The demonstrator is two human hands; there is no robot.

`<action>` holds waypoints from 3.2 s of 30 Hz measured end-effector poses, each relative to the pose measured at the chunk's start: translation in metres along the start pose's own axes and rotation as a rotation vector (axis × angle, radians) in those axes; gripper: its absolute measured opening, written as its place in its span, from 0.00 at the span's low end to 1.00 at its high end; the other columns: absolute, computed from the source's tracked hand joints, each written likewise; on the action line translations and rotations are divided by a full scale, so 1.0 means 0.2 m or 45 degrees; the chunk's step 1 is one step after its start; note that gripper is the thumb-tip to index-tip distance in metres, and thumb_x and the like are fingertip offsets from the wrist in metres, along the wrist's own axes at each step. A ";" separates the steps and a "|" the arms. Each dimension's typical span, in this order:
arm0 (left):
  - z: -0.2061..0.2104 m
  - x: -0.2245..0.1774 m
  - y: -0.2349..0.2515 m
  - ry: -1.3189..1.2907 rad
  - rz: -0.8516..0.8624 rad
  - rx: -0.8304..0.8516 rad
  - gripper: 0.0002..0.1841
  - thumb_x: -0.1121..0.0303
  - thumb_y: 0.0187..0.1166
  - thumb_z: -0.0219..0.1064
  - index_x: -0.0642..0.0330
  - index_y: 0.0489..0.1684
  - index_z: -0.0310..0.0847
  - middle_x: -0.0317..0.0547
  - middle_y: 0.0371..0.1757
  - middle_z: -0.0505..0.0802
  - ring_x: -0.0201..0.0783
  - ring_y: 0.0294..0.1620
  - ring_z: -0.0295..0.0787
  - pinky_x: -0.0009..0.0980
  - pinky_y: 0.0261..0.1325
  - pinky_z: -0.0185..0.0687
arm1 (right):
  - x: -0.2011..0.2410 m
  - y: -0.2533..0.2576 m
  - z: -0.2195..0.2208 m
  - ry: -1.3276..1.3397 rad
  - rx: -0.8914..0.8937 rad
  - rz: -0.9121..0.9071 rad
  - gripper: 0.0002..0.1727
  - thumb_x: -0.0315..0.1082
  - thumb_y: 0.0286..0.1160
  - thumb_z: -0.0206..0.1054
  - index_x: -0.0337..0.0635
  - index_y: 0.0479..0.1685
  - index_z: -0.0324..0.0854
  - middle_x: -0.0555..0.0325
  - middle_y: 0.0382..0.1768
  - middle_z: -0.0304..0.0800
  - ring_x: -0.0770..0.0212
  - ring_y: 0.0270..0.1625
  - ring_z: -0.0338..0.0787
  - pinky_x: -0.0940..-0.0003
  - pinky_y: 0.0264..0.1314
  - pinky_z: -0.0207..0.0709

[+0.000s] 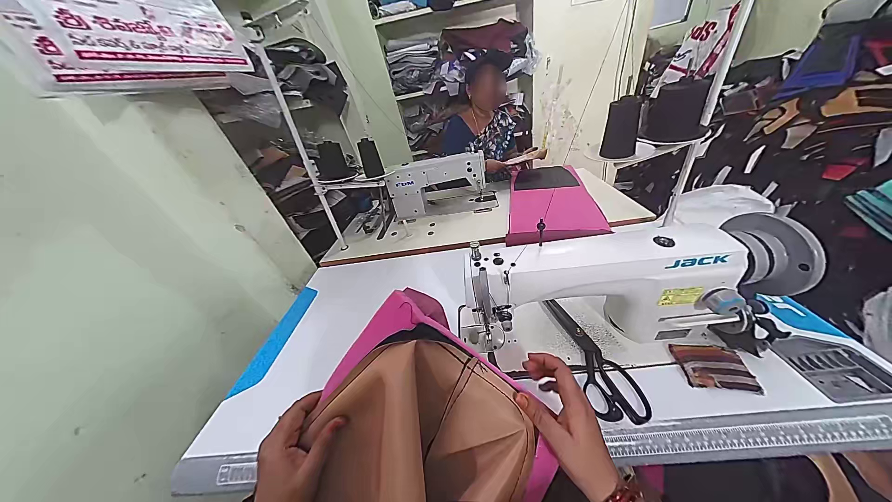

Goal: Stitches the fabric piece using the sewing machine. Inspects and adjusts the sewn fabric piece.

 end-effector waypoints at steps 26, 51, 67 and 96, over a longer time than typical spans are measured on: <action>0.03 -0.14 -0.01 0.106 0.187 0.118 0.41 0.33 0.78 0.55 0.74 0.42 0.86 0.62 0.34 0.93 0.49 0.37 0.90 0.46 0.44 0.83 | 0.43 0.39 0.23 0.497 0.504 0.071 0.09 0.26 0.78 0.65 0.37 0.54 0.77 0.74 0.26 0.84 0.83 0.29 0.80 0.85 0.37 0.74; 0.09 -0.02 0.02 -0.130 -0.051 0.367 0.34 0.49 0.76 0.65 0.83 0.53 0.81 0.63 0.41 0.92 0.36 0.41 0.88 0.36 0.50 0.84 | 0.35 0.36 0.13 0.596 0.779 0.339 0.18 0.24 0.75 0.66 0.32 0.64 0.74 0.60 0.48 0.90 0.76 0.46 0.88 0.77 0.52 0.82; 0.15 0.01 0.03 -0.084 -0.142 0.423 0.28 0.62 0.76 0.66 0.87 0.58 0.78 0.75 0.45 0.91 0.58 0.44 0.89 0.56 0.54 0.81 | 0.04 0.00 -0.13 0.109 0.628 0.422 0.19 0.30 0.78 0.67 0.33 0.66 0.80 0.55 0.43 0.92 0.69 0.41 0.90 0.69 0.51 0.84; 0.00 0.08 0.04 -0.514 -0.248 0.311 0.16 0.67 0.75 0.69 0.72 0.52 0.79 0.26 0.43 0.89 0.08 0.46 0.82 0.15 0.56 0.80 | -0.13 -0.26 0.02 1.254 0.234 0.794 0.24 0.43 0.86 0.46 0.44 0.69 0.78 0.65 0.53 0.95 0.71 0.56 0.92 0.71 0.61 0.85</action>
Point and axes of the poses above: each hand's wrist, its own y-axis towards the middle knuckle, its own z-axis out of the palm, x = y × z, the point moved 4 cm from there along y, towards the middle knuckle
